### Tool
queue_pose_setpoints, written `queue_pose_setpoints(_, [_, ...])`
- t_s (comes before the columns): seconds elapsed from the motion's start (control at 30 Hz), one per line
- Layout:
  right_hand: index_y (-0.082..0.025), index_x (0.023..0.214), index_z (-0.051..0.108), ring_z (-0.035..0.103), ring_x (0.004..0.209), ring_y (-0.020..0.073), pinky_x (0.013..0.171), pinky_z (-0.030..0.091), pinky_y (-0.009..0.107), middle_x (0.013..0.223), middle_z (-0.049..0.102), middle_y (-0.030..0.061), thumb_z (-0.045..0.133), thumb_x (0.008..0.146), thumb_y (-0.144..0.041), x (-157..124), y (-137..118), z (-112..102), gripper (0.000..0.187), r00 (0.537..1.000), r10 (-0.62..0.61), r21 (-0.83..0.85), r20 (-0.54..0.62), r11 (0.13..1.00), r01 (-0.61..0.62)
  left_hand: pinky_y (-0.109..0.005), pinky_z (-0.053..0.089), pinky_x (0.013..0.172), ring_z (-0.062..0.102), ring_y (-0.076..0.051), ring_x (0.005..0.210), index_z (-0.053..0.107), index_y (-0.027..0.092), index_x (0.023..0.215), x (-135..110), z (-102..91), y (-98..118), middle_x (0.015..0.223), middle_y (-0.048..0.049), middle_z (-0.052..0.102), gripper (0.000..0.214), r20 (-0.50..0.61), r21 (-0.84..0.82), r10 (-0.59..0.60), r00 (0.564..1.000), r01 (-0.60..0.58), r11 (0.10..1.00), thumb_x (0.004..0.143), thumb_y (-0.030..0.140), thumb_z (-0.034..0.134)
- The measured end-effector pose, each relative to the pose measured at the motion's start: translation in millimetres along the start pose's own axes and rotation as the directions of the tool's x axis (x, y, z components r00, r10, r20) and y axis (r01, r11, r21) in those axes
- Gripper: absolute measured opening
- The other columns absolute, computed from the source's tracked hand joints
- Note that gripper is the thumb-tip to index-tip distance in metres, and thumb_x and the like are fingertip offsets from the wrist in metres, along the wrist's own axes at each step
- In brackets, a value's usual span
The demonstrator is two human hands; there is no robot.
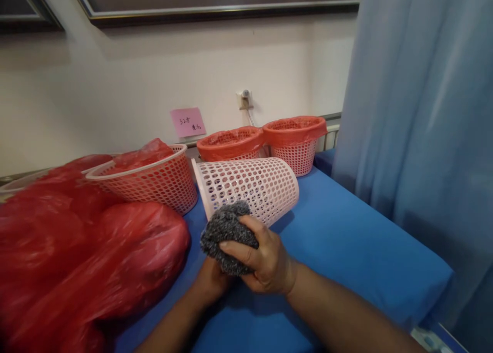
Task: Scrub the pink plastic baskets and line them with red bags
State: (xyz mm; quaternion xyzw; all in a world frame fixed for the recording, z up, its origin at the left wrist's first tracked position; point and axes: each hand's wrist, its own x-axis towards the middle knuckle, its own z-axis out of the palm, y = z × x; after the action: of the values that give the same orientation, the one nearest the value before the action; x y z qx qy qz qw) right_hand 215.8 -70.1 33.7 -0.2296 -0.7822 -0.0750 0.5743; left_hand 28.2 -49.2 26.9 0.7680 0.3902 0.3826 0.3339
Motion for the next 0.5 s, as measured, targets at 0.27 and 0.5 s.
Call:
queue_pose_setpoints(0.27, [-0.025,0.133,0.061,0.052,0.132,0.0309,0.111,0.046,0.054,0.141,0.049,0.0121,0.060,0.081,-0.021,-4,72,-15,0.052,0.787,0.465,-0.147,-0.405,0.817,-0.558,-0.043,0.050,0.108,0.069,-0.028,0.112,0.071,0.016,0.126,-6,-1.3,6,0.123,-0.0110,0.074,0.043,-0.043,-0.163,-0.057,0.997,0.050,0.985,0.096,0.043,0.057])
queue_pose_setpoints(0.5, [-0.023,0.132,0.061,0.059,0.124,0.0293,0.112,0.045,0.054,0.129,0.058,0.0109,0.062,0.081,-0.029,-8,102,-26,0.051,0.593,0.661,-0.018,-0.459,0.661,-0.750,-0.048,0.043,0.116,0.062,-0.030,0.128,0.065,0.020,0.136,0,0.7,3,0.138,-0.0098,0.067,0.043,0.075,-0.002,0.063,0.995,-0.063,0.998,0.096,0.024,0.053])
